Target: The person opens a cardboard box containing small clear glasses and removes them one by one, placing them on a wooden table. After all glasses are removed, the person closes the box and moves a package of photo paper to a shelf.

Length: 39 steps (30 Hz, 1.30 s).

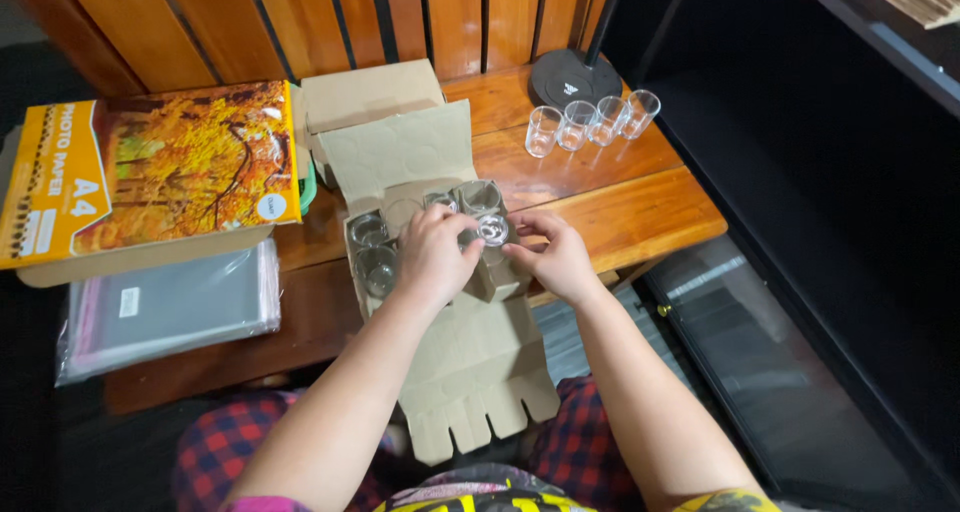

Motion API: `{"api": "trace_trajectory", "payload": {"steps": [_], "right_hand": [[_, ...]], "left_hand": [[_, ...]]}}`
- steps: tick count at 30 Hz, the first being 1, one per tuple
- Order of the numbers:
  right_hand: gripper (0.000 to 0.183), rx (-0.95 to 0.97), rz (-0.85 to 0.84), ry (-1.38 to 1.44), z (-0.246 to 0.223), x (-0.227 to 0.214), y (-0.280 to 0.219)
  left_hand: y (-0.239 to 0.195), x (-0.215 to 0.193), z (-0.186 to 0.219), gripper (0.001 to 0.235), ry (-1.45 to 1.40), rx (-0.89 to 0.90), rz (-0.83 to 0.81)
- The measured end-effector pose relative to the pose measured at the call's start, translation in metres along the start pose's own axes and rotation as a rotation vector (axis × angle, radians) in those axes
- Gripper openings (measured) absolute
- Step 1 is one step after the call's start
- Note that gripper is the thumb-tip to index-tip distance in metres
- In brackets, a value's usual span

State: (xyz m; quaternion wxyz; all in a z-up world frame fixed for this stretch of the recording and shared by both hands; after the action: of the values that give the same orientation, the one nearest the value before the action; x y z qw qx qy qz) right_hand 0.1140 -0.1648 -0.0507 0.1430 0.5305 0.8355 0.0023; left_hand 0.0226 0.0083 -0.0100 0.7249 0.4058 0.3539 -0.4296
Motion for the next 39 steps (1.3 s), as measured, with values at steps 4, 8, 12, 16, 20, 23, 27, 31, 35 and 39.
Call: {"api": "trace_trajectory", "payload": {"steps": [4,8,12,16,20,23,27,31,35,39], "right_hand": [[0.063,-0.001,-0.033,-0.099,-0.015,0.002,-0.007],[0.066,-0.048,-0.027,-0.256,-0.014,0.005,-0.005],[0.067,-0.071,-0.012,-0.324,-0.018,0.008,-0.005],[0.066,-0.074,0.002,-0.326,-0.010,0.009,0.000],[0.063,-0.100,0.043,-0.393,-0.011,0.010,0.003],[0.062,-0.126,0.070,-0.409,-0.014,0.010,0.008],[0.062,-0.109,0.087,-0.441,-0.012,0.013,0.006],[0.062,-0.085,0.098,-0.407,-0.011,0.012,0.005],[0.062,-0.049,0.117,-0.394,-0.008,0.012,0.005],[0.060,-0.019,0.120,-0.355,-0.008,0.012,0.003]], "left_hand": [[0.000,0.008,-0.002,0.026,0.010,-0.030,-0.037],[0.000,0.006,0.004,0.033,0.024,-0.043,-0.072],[-0.001,0.000,0.011,0.040,0.026,-0.069,-0.104],[-0.002,-0.002,0.015,0.042,0.022,-0.088,-0.136],[-0.003,-0.003,0.016,0.046,0.018,-0.097,-0.141],[0.000,-0.001,0.015,0.044,0.016,-0.101,-0.116],[-0.003,0.004,0.012,0.040,0.022,-0.116,-0.079],[-0.002,0.010,0.009,0.038,0.031,-0.119,-0.074],[-0.001,0.011,0.006,0.037,0.021,-0.132,-0.075],[-0.002,0.010,0.005,0.036,-0.001,-0.143,-0.060]]}}
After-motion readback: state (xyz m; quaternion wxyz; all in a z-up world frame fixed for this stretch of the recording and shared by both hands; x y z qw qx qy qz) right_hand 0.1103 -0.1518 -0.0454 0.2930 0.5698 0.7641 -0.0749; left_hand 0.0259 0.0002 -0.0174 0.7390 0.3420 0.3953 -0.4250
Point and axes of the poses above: each hand's wrist, its own y-axis towards the middle knuckle, its own x-axis out of the palm, z = x × y, the point moved 8 cm from there along y, towards the middle knuckle, and after that the axes turned 3 degrees about y, right-handed, at the moved point
